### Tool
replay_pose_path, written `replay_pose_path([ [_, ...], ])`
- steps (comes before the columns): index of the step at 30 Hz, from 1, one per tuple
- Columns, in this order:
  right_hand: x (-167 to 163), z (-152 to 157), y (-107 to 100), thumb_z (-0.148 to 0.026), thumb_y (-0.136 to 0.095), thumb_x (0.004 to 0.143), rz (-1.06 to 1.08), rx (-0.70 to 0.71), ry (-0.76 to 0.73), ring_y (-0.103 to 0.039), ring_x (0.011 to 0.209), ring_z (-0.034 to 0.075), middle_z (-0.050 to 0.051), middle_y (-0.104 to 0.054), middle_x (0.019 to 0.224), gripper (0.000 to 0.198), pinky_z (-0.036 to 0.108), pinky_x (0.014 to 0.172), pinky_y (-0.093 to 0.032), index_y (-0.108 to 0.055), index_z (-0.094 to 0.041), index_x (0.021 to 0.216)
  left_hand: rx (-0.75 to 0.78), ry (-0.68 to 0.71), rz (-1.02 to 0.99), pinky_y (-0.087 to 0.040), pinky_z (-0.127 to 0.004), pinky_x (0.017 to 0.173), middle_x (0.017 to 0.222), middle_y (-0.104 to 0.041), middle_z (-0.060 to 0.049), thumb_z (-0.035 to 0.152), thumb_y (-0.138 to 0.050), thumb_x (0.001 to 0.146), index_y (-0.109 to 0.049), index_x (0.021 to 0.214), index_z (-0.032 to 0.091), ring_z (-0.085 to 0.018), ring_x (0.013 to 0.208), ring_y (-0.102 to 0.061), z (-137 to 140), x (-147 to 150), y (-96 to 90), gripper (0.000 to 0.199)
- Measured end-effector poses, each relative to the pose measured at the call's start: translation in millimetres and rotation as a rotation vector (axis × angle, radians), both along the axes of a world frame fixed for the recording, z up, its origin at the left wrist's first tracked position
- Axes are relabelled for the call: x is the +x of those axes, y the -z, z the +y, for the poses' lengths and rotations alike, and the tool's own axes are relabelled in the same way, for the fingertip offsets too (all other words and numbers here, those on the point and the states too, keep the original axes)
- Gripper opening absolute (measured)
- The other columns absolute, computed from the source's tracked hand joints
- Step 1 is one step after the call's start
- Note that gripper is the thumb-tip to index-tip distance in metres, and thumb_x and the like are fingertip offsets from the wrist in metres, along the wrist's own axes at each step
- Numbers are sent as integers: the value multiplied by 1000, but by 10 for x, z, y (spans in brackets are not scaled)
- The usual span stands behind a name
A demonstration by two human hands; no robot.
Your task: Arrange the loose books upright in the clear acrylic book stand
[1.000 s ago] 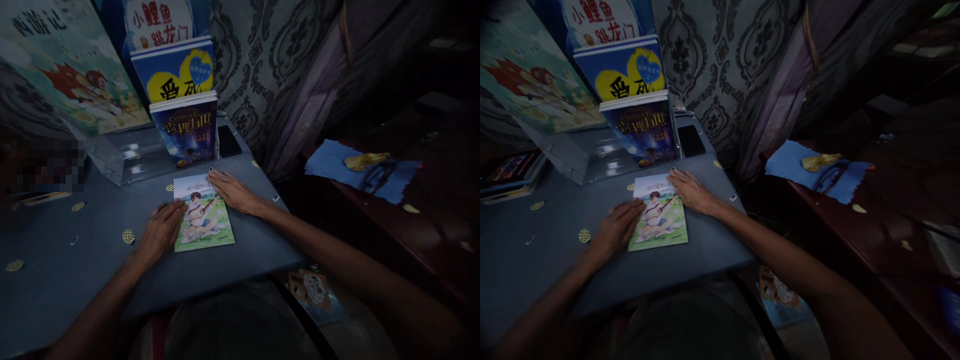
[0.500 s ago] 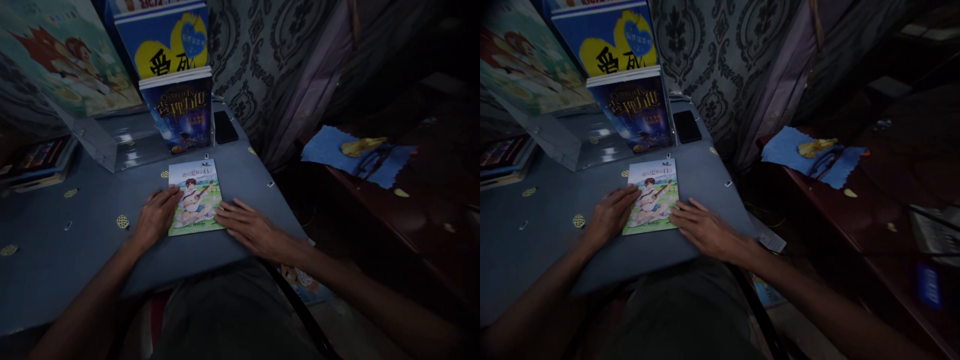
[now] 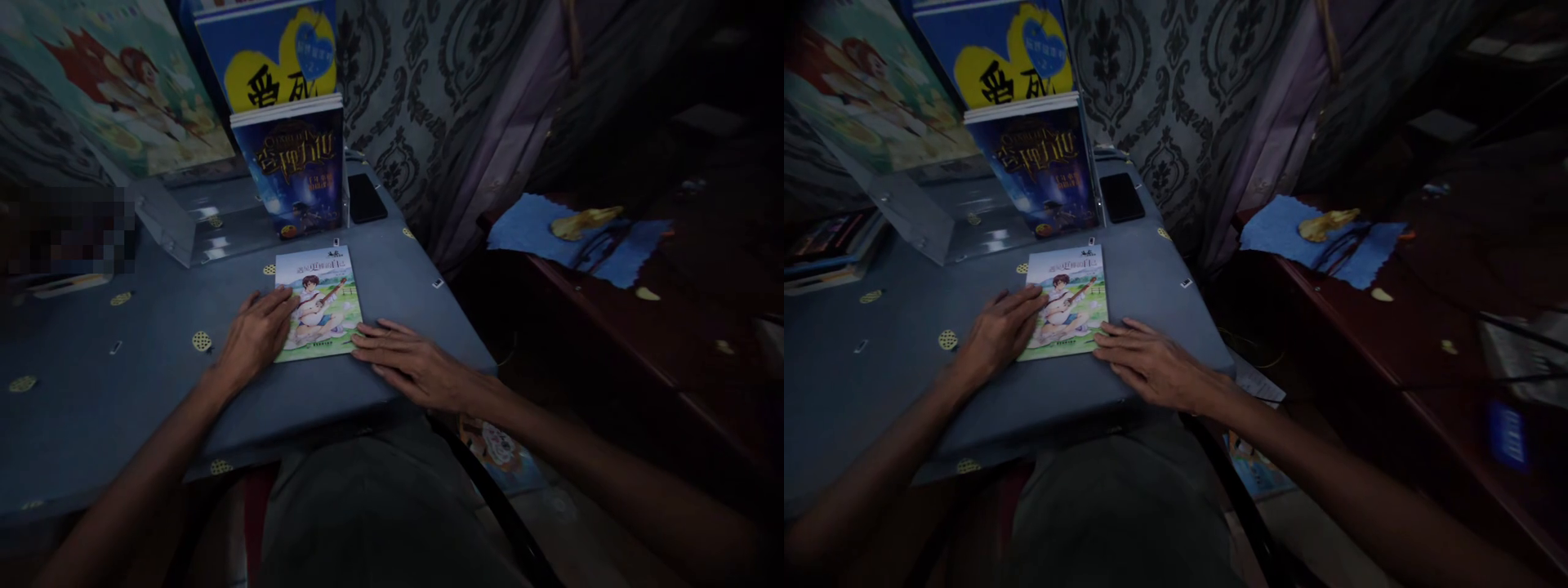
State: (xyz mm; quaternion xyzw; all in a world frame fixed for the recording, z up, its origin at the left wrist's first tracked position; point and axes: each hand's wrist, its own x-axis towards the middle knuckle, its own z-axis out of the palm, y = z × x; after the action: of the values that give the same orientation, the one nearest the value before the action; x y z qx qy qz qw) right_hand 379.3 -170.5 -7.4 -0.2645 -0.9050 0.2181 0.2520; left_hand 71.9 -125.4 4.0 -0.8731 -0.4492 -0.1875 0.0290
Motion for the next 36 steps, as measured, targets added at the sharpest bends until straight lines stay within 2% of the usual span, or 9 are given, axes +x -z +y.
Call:
replay_pose_path([
  [6,12,-24,6,-19,-50,101,81,0,-2,-56,137,23,7,-72,130,34,53,117,-42,-68,-24,130,8,56,-16,-50,-53,110,134,-69,-11,30,-45,103,-63,130,21,-28,129,-62,-403,243,7,34],
  [9,12,-17,24,-19,-51,99,113,-30,-6,-55,137,24,6,-72,131,35,54,116,-42,-68,-25,129,51,139,-41,-53,-49,109,136,-67,-10,27,-46,103,-61,134,21,-27,132,-60,-624,369,68,35],
  [12,20,-8,13,-20,-51,99,144,-96,3,-57,135,24,6,-70,134,38,56,116,-42,-66,-25,133,91,185,-13,-55,-47,108,134,-68,-10,25,-46,104,-63,131,19,-26,130,-61,-731,468,75,33],
  [18,66,89,-63,-29,-46,102,263,-330,117,-62,129,22,8,-68,137,37,45,112,-48,-66,-22,132,97,100,162,-63,-42,86,129,-70,-13,30,-53,101,-63,124,16,-29,113,-69,-676,606,-106,29],
  [21,22,254,-92,-29,-46,101,272,-320,117,-60,132,23,7,-66,139,38,45,115,-46,-66,-22,132,36,55,235,-62,-40,82,130,-68,-14,30,-54,100,-61,124,17,-29,112,-67,-637,658,-166,29],
  [25,-150,603,-135,-24,-44,100,258,-291,60,-61,129,23,8,-68,137,41,44,111,-48,-61,-20,137,-4,65,307,-62,-40,80,126,-69,-14,25,-49,102,-61,125,18,-30,109,-66,-578,692,-182,27],
  [30,-352,1008,-115,-22,-44,99,308,-330,88,-70,107,22,10,-77,116,39,38,95,-55,-63,-11,131,62,109,399,-62,-38,73,122,-72,-13,22,-45,103,-63,123,17,-29,104,-68,-514,682,-202,28],
  [36,-334,1120,-13,-27,-48,100,426,-435,81,-71,93,19,6,-80,100,35,34,89,-55,-66,-14,126,72,166,348,-62,-35,74,122,-72,-13,4,-43,94,-60,128,14,-26,105,-68,-500,648,-289,40],
])
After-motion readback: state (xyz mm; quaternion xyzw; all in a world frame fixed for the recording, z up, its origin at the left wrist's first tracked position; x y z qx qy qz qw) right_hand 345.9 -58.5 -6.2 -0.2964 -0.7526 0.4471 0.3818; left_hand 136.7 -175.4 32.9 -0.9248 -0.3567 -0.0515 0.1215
